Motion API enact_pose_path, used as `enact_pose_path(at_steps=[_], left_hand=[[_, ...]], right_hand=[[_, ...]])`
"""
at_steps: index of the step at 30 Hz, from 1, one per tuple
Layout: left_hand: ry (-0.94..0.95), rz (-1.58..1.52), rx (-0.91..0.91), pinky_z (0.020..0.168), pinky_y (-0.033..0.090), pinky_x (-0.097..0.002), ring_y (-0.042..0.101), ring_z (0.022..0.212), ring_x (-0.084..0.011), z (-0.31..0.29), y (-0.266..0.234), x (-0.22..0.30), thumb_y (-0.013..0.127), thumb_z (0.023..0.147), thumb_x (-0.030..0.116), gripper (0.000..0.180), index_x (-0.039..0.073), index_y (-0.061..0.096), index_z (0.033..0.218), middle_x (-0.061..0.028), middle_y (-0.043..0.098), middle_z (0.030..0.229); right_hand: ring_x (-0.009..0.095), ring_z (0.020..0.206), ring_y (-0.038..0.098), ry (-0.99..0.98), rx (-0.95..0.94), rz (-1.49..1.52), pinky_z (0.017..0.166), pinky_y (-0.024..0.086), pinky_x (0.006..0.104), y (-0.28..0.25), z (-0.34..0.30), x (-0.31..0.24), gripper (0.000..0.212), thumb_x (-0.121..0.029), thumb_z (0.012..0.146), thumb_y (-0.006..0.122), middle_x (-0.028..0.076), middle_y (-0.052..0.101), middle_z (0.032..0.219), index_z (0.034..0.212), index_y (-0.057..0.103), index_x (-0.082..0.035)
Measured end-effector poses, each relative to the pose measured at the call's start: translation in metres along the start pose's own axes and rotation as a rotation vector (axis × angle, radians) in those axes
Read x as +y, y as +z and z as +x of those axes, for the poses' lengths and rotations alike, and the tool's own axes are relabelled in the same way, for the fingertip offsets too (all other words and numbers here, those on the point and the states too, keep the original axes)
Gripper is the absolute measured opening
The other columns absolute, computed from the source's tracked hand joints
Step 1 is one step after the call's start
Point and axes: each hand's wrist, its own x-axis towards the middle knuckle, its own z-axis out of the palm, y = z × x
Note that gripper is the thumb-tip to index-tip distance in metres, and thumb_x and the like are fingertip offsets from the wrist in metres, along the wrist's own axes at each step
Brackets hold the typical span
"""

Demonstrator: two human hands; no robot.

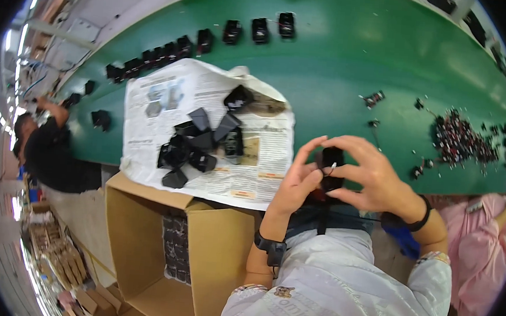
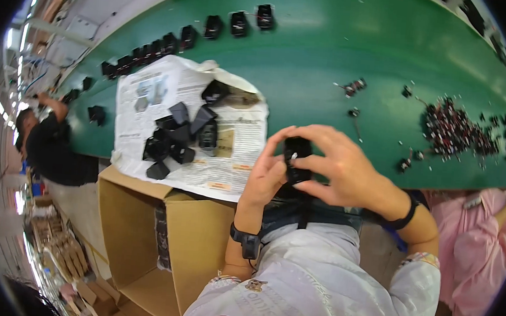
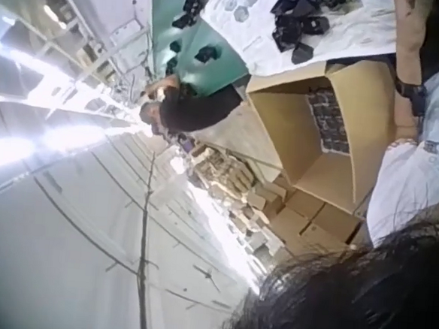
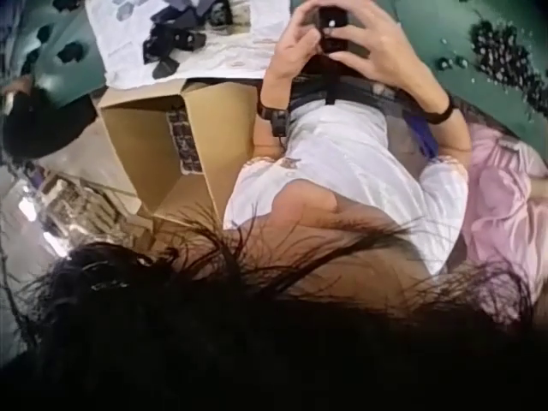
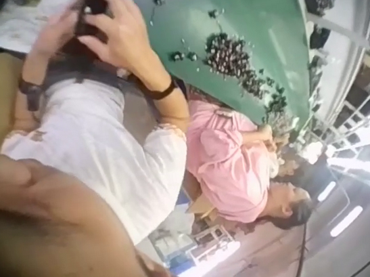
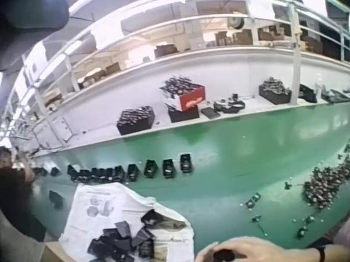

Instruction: The person picks up a black housing and a small electronic component with wires, fits the component into the housing by hand, and places the assembled unit onto the green conveyor belt. This process is repeated multiple times with parts from the piles on the table.

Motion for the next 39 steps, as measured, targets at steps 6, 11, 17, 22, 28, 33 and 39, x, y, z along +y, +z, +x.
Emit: enact_pose_path(at_steps=[6,11,17,22,28,33,39], left_hand=[[0.555,1.438,0.729,0.078,0.051,-0.0387,0.066,0.095,-0.0293,0.009,-0.021,0.092,0.072,0.085,0.008,0.043,0.003,0.059,0.125,-0.0161,0.069,0.106],[0.291,1.815,0.75,0.092,0.048,-0.0463,0.061,0.106,-0.038,0.042,-0.055,0.138,0.08,0.072,0.016,0.045,0.002,0.064,0.111,-0.0176,0.067,0.104],[-0.052,2.015,0.784,0.096,0.043,-0.0461,0.059,0.112,-0.0333,0.062,-0.088,0.131,0.085,0.064,0.032,0.061,0.007,0.064,0.116,-0.0136,0.063,0.114],[0.028,2.055,0.857,0.088,0.045,-0.0449,0.064,0.103,-0.0317,0.072,-0.099,0.123,0.085,0.067,0.027,0.05,0.009,0.064,0.108,-0.0124,0.066,0.105],[0.24,1.787,0.937,0.08,0.05,-0.0465,0.067,0.092,-0.0348,0.036,-0.062,0.136,0.082,0.073,0.033,0.05,0.005,0.054,0.105,-0.0153,0.068,0.096],[0.451,1.488,1.004,0.067,0.054,-0.0504,0.068,0.082,-0.0412,0.034,-0.046,0.118,0.077,0.078,0.035,0.053,0.003,0.047,0.109,-0.0218,0.067,0.089],[0.643,1.399,0.892,0.061,0.053,-0.0517,0.067,0.071,-0.0436,0.057,-0.053,0.09,0.075,0.08,0.032,0.053,0.004,0.046,0.115,-0.022,0.066,0.079]], right_hand=[[0.039,0.125,0.055,0.134,0.074,-0.411,0.104,0.046,0.0451,-0.055,0.094,0.109,0.024,-0.015,0.078,0.078,0.019,0.053,0.142,0.097,0.072,-0.002],[0.039,0.122,0.057,0.166,0.029,-0.413,0.102,0.047,0.0421,-0.088,0.128,0.229,0.022,-0.014,0.077,0.077,0.018,0.053,0.143,0.093,0.07,0.001],[0.039,0.126,0.052,0.201,0.116,-0.423,0.109,0.042,0.0437,-0.068,0.164,0.26,0.032,-0.009,0.066,0.084,0.017,0.054,0.142,0.092,0.069,0.0],[0.041,0.127,0.05,0.214,0.185,-0.478,0.109,0.042,0.045,-0.056,0.174,0.248,0.036,-0.006,0.064,0.085,0.018,0.052,0.143,0.096,0.068,0.0],[0.039,0.118,0.056,0.233,0.004,-0.328,0.102,0.045,0.0444,-0.096,0.112,0.228,0.048,-0.009,0.068,0.08,0.02,0.057,0.129,0.112,0.061,-0.003],[0.039,0.11,0.058,0.164,-0.148,-0.518,0.093,0.049,0.0453,-0.071,0.007,0.087,0.057,-0.008,0.068,0.079,0.02,0.058,0.121,0.12,0.058,-0.004],[0.029,0.082,0.063,0.293,0.014,-0.238,0.075,0.052,0.035,-0.032,-0.032,0.076,0.027,0.008,0.08,0.065,0.017,0.058,0.116,0.106,0.063,0.002]])
